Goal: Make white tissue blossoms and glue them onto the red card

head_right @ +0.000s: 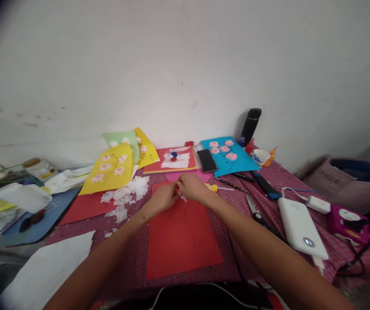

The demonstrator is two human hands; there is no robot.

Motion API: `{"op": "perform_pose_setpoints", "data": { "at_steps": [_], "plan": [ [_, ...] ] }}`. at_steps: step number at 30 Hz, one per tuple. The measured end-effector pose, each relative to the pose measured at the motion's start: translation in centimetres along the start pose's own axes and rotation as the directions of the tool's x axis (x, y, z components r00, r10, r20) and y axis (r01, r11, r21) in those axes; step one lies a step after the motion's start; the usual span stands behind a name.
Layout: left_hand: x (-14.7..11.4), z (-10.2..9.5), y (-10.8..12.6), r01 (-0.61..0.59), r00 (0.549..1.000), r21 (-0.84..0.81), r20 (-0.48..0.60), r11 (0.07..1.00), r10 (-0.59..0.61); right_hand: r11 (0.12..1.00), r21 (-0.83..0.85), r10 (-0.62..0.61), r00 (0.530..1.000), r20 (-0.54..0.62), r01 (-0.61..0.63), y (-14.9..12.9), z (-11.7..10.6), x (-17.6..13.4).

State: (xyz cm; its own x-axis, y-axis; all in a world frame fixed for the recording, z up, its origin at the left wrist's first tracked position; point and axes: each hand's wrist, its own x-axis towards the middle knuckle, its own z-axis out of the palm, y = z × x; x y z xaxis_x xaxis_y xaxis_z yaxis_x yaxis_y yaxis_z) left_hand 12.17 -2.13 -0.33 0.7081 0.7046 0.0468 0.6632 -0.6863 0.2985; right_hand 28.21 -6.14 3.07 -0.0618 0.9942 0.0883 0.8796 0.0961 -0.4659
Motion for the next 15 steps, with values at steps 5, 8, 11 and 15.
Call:
{"op": "perform_pose_setpoints", "data": {
  "at_steps": [5, 8, 11, 15],
  "plan": [
    [-0.2, -0.1, 0.2, -0.008, 1.0, 0.012, -0.011, 1.0, 0.008, 1.0, 0.02, -0.019, 1.0, 0.0, 0.019, -0.1, -0.4, -0.6],
    [-0.3, -0.2, 0.2, -0.012, 1.0, 0.018, -0.005, 1.0, 0.012, 0.999, 0.03, -0.017, 0.999, -0.029, 0.018, -0.1, -0.7, -1.0],
    [-0.3, -0.2, 0.2, -0.004, 1.0, 0.023, 0.002, 1.0, 0.004, 0.999, 0.044, -0.017, 0.999, -0.042, 0.019, -0.2, -0.9, -1.2],
    [-0.3, -0.1, 0.2, 0.003, 1.0, 0.023, 0.009, 1.0, -0.003, 0.998, 0.062, -0.02, 0.999, -0.042, 0.022, -0.3, -0.9, -1.2]
  ]
}}
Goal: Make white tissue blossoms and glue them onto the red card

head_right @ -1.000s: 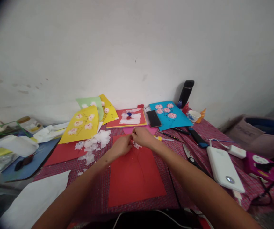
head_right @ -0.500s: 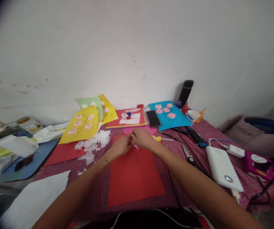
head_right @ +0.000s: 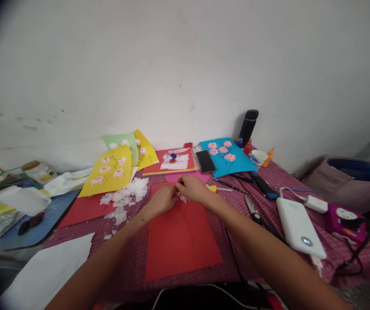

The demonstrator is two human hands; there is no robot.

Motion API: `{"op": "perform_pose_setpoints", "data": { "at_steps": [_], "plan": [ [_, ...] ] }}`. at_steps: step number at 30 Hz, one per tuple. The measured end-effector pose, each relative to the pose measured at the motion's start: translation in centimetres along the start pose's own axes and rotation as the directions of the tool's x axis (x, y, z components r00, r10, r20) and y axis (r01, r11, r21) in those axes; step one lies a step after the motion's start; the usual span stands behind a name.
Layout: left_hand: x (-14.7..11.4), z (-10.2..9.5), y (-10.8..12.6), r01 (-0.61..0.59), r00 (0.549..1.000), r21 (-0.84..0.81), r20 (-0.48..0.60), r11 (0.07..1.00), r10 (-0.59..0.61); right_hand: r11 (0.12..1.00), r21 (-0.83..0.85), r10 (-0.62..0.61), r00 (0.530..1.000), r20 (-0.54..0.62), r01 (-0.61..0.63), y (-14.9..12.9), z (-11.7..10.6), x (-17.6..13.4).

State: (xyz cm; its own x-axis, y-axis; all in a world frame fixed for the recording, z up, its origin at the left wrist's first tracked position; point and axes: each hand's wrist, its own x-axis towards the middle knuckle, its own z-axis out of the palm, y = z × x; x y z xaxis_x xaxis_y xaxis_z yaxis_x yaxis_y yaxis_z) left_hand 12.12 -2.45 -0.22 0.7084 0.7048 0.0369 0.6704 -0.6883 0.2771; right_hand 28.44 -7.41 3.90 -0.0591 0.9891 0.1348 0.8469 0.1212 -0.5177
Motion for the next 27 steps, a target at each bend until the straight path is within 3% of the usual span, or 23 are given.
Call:
{"op": "perform_pose_setpoints", "data": {
  "at_steps": [17, 23, 27],
  "plan": [
    [0.1, 0.0, 0.1, -0.032, 0.999, 0.007, -0.006, 0.999, 0.032, 0.997, 0.067, -0.022, 0.997, -0.075, 0.027, 0.2, -0.3, -0.2],
    [-0.4, -0.5, 0.0, -0.061, 0.998, -0.005, -0.016, 0.998, 0.061, 0.992, 0.122, 0.002, 0.982, -0.19, 0.021, -0.6, -2.1, -1.5],
    [-1.4, -1.3, -0.3, -0.065, 0.995, -0.006, -0.073, 0.998, 0.064, 0.971, 0.236, 0.032, 0.948, -0.317, 0.046, -1.0, -3.1, -5.0]
  ]
}}
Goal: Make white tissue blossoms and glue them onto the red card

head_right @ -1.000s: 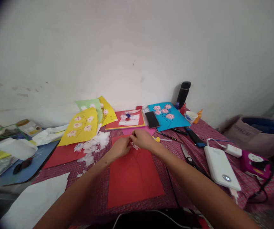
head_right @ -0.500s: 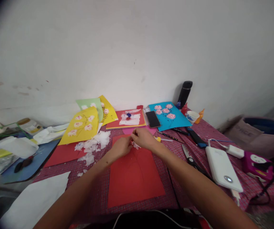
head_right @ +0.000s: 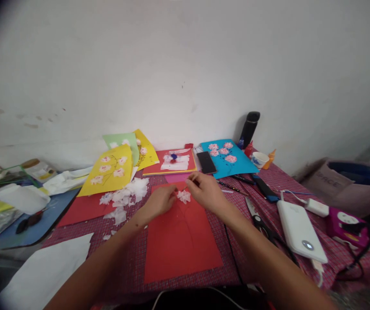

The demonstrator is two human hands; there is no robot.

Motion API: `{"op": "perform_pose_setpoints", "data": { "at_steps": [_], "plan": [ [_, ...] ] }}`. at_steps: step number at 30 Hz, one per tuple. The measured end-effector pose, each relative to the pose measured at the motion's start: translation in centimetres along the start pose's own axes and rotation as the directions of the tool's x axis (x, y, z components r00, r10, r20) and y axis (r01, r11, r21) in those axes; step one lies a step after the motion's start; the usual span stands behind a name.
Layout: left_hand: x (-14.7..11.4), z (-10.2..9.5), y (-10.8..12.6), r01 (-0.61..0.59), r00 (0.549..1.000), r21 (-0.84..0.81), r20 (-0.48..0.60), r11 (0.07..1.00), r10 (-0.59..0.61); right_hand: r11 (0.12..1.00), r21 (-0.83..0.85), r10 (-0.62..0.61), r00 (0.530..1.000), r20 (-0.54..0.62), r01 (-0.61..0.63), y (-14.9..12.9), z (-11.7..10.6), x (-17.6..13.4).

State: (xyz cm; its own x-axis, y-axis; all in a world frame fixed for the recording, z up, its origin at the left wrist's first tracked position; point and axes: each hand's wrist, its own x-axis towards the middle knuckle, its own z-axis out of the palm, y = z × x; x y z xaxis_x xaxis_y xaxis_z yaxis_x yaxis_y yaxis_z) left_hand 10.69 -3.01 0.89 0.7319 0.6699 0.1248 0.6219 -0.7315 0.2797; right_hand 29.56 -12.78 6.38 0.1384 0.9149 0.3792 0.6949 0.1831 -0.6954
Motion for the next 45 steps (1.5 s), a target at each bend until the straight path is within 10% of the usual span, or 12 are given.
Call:
{"op": "perform_pose_setpoints", "data": {
  "at_steps": [11, 45],
  "plan": [
    [-1.2, -0.1, -1.0, -0.028, 0.998, 0.104, -0.048, 0.994, 0.033, 0.99, 0.09, -0.102, 0.988, -0.12, 0.113, 2.8, 3.6, -12.9],
    [1.3, 1.4, -0.2, -0.037, 0.999, 0.209, 0.044, 0.977, 0.029, 0.98, 0.063, -0.184, 0.977, -0.107, 0.191, 3.3, 4.7, -13.6]
  ]
}}
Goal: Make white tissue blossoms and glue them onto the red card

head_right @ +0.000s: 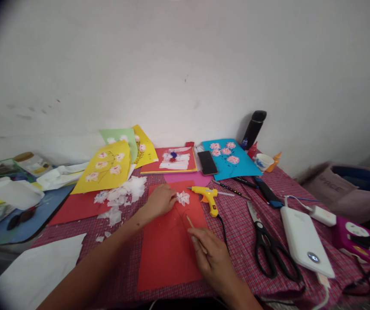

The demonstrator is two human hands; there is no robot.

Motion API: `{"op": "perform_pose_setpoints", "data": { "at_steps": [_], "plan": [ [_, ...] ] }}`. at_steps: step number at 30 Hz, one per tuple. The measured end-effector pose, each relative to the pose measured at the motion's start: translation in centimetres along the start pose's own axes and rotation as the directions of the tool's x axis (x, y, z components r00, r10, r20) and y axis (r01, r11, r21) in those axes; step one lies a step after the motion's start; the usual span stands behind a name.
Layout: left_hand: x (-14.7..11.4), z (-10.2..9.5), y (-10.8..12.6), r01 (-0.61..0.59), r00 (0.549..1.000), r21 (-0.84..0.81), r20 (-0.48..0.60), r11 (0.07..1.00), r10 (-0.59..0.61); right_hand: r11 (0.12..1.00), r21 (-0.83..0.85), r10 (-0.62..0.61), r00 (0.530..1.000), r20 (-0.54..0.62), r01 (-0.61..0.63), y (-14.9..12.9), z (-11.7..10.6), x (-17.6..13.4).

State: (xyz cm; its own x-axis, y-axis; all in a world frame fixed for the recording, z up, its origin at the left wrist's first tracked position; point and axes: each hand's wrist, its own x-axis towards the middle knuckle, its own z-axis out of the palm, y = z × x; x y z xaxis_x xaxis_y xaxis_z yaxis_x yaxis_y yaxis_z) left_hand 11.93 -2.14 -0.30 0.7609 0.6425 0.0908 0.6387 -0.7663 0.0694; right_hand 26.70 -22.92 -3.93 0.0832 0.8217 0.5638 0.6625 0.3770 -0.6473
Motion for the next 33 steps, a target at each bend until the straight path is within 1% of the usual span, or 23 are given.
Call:
{"op": "perform_pose_setpoints", "data": {
  "at_steps": [6, 11, 16, 21, 25, 30, 33],
  "plan": [
    [-0.8, -1.1, -0.3, -0.001, 1.0, -0.011, -0.007, 1.0, 0.001, 1.0, 0.001, 0.017, 1.0, 0.024, -0.017, 0.3, 0.1, -0.3],
    [-1.7, -1.8, -0.5, -0.002, 0.999, -0.034, -0.041, 0.999, 0.001, 1.0, -0.005, 0.003, 1.0, 0.023, -0.003, 0.5, 0.2, -0.4],
    [-2.3, -1.3, -0.1, -0.05, 0.998, -0.017, -0.045, 0.999, 0.049, 1.0, -0.025, -0.001, 1.0, -0.012, 0.0, 0.0, 0.1, 0.0],
    [-2.9, -0.5, -0.3, -0.081, 0.995, 0.019, -0.06, 0.997, 0.082, 0.999, -0.045, 0.011, 1.0, -0.016, -0.012, -0.4, -0.2, 0.3],
    [-3.0, -0.1, -0.7, -0.069, 0.996, 0.024, -0.051, 0.997, 0.07, 0.999, -0.037, 0.012, 1.0, -0.01, -0.013, -0.5, -0.2, 0.4],
    [-3.1, -0.3, -0.4, -0.049, 0.998, -0.009, -0.046, 0.999, 0.049, 1.0, -0.018, 0.024, 1.0, 0.006, -0.024, -0.3, -0.2, 0.4],
    [-3.1, -0.7, 0.0, -0.061, 0.997, -0.028, -0.038, 0.998, 0.06, 1.0, -0.014, 0.028, 1.0, 0.008, -0.028, 0.0, -0.3, 0.2]
  ]
}}
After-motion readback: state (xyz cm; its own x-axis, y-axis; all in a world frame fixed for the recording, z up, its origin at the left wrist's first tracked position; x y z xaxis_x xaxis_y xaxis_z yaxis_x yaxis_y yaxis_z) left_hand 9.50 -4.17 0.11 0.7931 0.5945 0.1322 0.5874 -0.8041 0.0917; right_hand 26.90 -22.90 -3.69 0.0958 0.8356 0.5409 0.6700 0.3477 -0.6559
